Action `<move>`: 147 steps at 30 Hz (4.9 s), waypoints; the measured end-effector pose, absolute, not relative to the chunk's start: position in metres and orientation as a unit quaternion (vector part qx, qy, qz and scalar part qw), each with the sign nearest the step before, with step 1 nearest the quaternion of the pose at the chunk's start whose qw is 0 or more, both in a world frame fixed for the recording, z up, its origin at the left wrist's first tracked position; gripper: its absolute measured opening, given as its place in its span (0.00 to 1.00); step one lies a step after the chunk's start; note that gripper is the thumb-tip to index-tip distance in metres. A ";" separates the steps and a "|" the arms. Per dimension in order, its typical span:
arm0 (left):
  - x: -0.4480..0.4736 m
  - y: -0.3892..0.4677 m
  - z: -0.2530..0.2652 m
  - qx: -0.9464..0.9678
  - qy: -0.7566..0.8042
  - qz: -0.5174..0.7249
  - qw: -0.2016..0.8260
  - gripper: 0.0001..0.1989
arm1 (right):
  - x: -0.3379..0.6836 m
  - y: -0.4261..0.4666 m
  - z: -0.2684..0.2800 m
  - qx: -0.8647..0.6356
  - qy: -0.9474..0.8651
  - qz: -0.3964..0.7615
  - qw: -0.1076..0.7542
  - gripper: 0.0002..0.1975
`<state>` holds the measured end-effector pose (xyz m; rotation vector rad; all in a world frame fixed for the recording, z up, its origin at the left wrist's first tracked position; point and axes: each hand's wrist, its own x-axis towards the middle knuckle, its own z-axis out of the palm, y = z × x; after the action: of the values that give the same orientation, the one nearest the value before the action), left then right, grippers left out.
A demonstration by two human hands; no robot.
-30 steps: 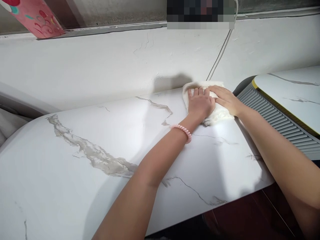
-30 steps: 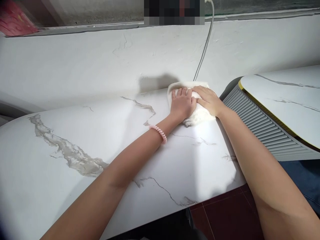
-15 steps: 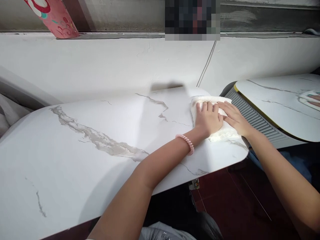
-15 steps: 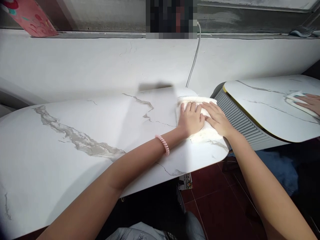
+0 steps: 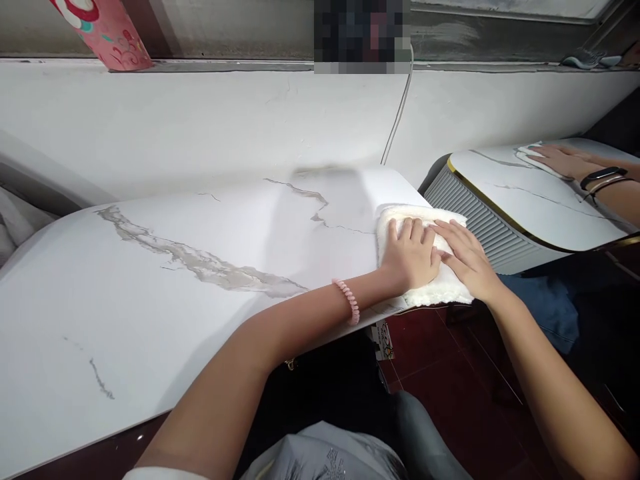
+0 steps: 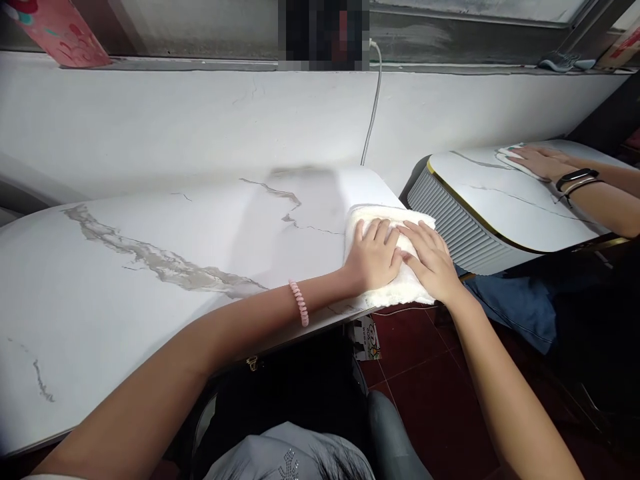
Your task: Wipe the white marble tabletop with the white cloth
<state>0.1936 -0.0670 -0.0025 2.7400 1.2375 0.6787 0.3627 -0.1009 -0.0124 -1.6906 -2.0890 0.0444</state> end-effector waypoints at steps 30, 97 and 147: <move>0.145 0.148 -0.001 0.860 0.455 0.193 0.126 0.23 | 0.307 0.128 -0.017 -0.611 -0.752 0.022 0.245 0.22; -0.015 0.073 -0.001 0.810 0.552 0.181 0.074 0.17 | 0.138 0.080 -0.019 -0.537 -0.793 0.083 0.277 0.21; -0.066 -0.128 -0.001 0.803 0.577 0.145 -0.015 0.25 | 0.101 -0.102 -0.007 -0.417 -0.888 0.093 0.169 0.29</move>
<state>-0.0659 -0.1284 -0.0012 2.5479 1.8312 0.4588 0.1007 -0.1025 -0.0066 -1.1864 -2.5256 0.2641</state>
